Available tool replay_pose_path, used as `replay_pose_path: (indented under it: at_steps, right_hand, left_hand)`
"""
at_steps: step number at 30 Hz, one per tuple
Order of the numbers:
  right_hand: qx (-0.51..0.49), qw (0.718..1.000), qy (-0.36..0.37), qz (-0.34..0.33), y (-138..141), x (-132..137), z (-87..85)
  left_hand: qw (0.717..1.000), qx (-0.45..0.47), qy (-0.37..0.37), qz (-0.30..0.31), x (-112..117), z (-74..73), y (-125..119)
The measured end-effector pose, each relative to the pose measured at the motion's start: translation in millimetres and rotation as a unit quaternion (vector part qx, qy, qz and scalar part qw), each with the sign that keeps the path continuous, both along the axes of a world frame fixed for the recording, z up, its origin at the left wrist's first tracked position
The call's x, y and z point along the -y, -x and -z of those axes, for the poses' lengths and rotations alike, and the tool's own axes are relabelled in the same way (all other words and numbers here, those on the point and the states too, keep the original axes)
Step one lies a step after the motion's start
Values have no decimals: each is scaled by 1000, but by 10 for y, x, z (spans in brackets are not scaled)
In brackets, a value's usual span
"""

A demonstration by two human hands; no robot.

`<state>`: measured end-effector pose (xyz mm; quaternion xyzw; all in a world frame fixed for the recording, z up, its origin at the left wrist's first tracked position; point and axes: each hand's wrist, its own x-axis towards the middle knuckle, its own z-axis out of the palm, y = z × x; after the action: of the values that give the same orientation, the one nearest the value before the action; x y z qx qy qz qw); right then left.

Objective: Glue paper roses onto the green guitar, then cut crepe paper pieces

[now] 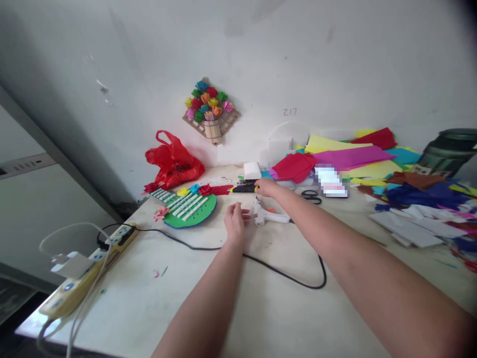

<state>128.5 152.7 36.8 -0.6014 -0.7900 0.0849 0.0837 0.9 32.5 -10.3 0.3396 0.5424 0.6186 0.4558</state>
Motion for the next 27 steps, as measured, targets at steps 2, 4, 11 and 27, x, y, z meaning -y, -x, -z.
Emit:
replay_pose_path:
  at_steps: [2, 4, 11, 27]
  right_hand:
    - [37, 999, 13, 1, 43, -61, -38]
    - [73, 997, 27, 4, 83, -119, -83]
    - [192, 979, 74, -2, 172, -317, -152]
    - [50, 999, 13, 1, -280, -219, -409]
  left_hand:
    - [1000, 2, -1, -2, -5, 1, 1]
    - [1000, 2, -7, -1, -17, 16, 2]
    - [1000, 6, -2, -5, -49, 51, 10]
    - [1000, 17, -7, -8, -58, 68, 10]
